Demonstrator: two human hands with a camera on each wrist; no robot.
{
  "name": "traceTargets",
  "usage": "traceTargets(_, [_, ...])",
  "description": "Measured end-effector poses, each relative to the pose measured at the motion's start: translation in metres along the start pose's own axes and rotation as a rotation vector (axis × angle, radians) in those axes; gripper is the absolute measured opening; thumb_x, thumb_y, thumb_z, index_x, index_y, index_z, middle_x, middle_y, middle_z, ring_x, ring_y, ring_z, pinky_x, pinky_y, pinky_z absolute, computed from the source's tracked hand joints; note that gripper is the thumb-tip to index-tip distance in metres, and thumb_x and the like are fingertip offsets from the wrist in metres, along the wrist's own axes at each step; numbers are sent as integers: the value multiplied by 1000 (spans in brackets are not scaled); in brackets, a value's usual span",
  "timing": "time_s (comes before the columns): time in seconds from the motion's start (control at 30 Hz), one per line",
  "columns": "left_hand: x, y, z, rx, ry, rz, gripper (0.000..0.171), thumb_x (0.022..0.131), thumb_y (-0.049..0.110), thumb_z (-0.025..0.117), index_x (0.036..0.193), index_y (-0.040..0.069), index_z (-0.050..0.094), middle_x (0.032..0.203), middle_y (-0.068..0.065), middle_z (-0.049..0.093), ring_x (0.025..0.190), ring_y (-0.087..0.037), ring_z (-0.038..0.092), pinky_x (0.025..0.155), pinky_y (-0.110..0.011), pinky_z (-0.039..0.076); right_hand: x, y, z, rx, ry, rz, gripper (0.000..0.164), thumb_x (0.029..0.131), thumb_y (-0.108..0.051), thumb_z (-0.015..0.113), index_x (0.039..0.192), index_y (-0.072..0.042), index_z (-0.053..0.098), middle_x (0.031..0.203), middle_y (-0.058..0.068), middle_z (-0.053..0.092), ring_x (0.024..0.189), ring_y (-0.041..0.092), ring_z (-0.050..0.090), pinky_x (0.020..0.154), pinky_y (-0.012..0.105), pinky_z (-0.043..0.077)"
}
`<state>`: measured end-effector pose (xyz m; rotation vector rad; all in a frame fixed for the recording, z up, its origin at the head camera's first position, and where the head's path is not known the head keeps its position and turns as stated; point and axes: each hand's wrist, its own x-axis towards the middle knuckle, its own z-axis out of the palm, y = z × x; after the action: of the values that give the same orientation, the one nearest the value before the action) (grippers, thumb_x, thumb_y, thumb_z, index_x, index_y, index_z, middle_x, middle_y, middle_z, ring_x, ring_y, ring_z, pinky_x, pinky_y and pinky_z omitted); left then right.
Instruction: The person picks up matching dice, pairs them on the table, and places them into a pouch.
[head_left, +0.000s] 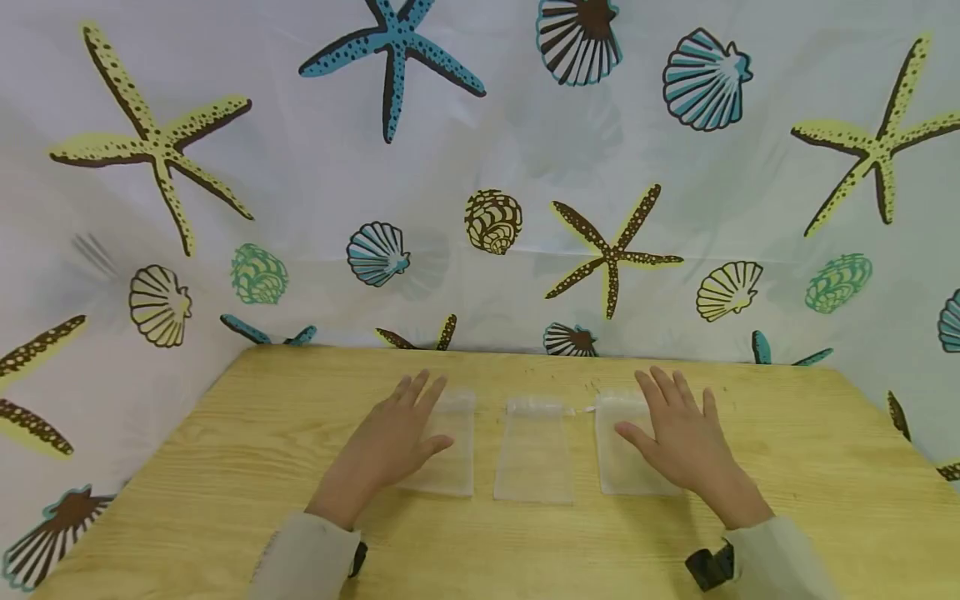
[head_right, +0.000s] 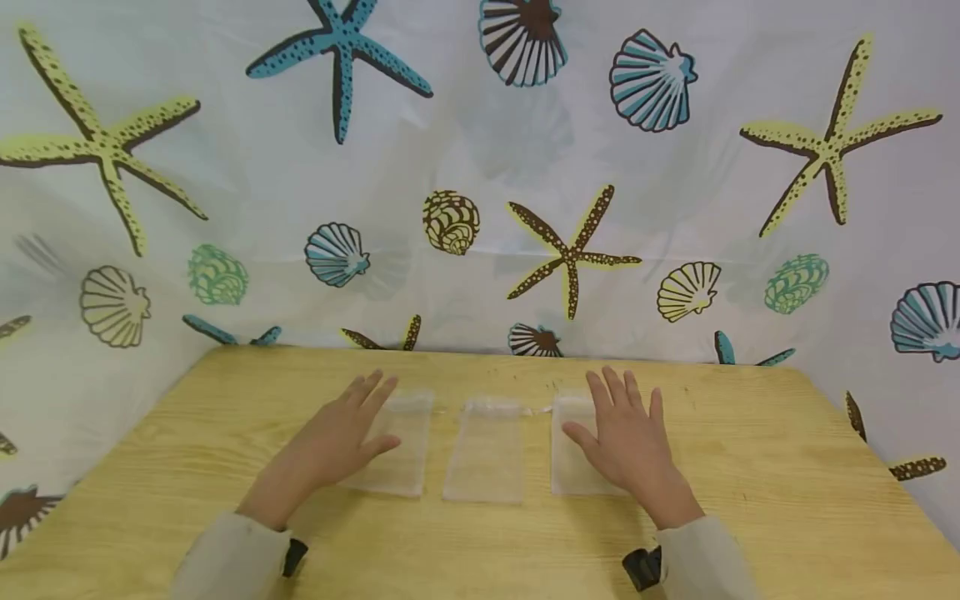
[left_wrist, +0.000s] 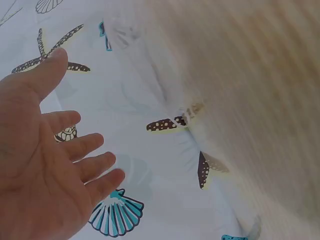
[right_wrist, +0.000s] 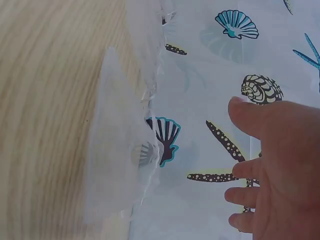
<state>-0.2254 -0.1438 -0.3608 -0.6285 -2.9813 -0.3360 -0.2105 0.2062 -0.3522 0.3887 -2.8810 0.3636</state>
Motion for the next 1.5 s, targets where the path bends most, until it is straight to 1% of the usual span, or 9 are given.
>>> traceTargets(0.17, [-8, -2, 1, -73, -61, 1, 72, 93, 32, 59, 151, 5, 25, 155, -23, 21, 141, -44, 23, 103, -59, 37, -15, 2, -9, -6, -29, -19, 71, 94, -45, 54, 147, -4, 30, 151, 25, 29, 139, 49, 20, 103, 74, 12])
traceTargets(0.33, [-14, -4, 5, -81, -129, -15, 69, 94, 30, 60, 150, 7, 27, 156, -19, 22, 142, -39, 24, 101, -56, 41, -31, 5, -13, -6, -56, -26, 69, 94, -45, 54, 146, -5, 33, 150, 24, 30, 138, 49, 23, 102, 75, 15])
traceTargets(0.5, [-17, -6, 13, -44, -151, 52, 65, 91, 24, 63, 147, 4, 35, 153, -19, 29, 139, -37, 32, 99, -50, 44, -49, 8, -12, 18, -82, -29, 69, 94, -46, 54, 145, -4, 34, 149, 25, 33, 137, 50, 25, 99, 76, 17])
traceTargets(0.57, [-16, -7, 14, -17, -169, 95, 64, 90, 21, 65, 145, 2, 38, 152, -20, 31, 137, -37, 35, 101, -48, 43, -54, 11, -11, 17, -86, -35, 69, 93, -45, 55, 144, -3, 35, 148, 25, 34, 136, 50, 27, 99, 76, 18])
traceTargets(0.67, [-16, -6, 16, -12, -212, 113, 62, 89, 19, 66, 143, 0, 40, 151, -19, 34, 136, -36, 38, 105, -47, 40, -62, 15, -8, -1, -87, -50, 68, 92, -45, 57, 143, -3, 38, 146, 24, 38, 133, 50, 32, 97, 75, 23])
traceTargets(0.9, [-18, -6, 18, -72, -323, 63, 56, 92, 18, 62, 142, 1, 42, 149, -17, 38, 137, -35, 38, 110, -48, 33, -80, 25, -1, -11, -104, -47, 69, 91, -46, 59, 140, 0, 42, 142, 24, 43, 129, 50, 38, 94, 74, 30])
traceTargets(1.23, [-15, -11, 14, -126, -368, 9, 54, 93, 18, 60, 141, -1, 43, 149, -20, 37, 135, -39, 38, 109, -51, 33, -90, 39, 2, 7, -97, -60, 71, 86, -38, 68, 139, 2, 40, 141, 24, 43, 128, 48, 41, 94, 70, 33])
traceTargets(1.4, [-16, -9, 13, -142, -376, 13, 54, 93, 16, 60, 141, -1, 43, 149, -21, 36, 136, -39, 37, 110, -53, 31, -99, 48, 0, 35, -94, -21, 68, 84, -33, 71, 135, 2, 44, 135, 24, 49, 115, 39, 55, 90, 59, 45])
traceTargets(1.5, [-15, -8, 18, -150, -390, 21, 54, 94, 17, 59, 142, 0, 42, 150, -19, 35, 138, -38, 35, 110, -52, 31, -108, 58, -2, 63, -136, 36, 64, 85, -33, 70, 133, 1, 45, 132, 23, 51, 108, 36, 59, 84, 52, 51])
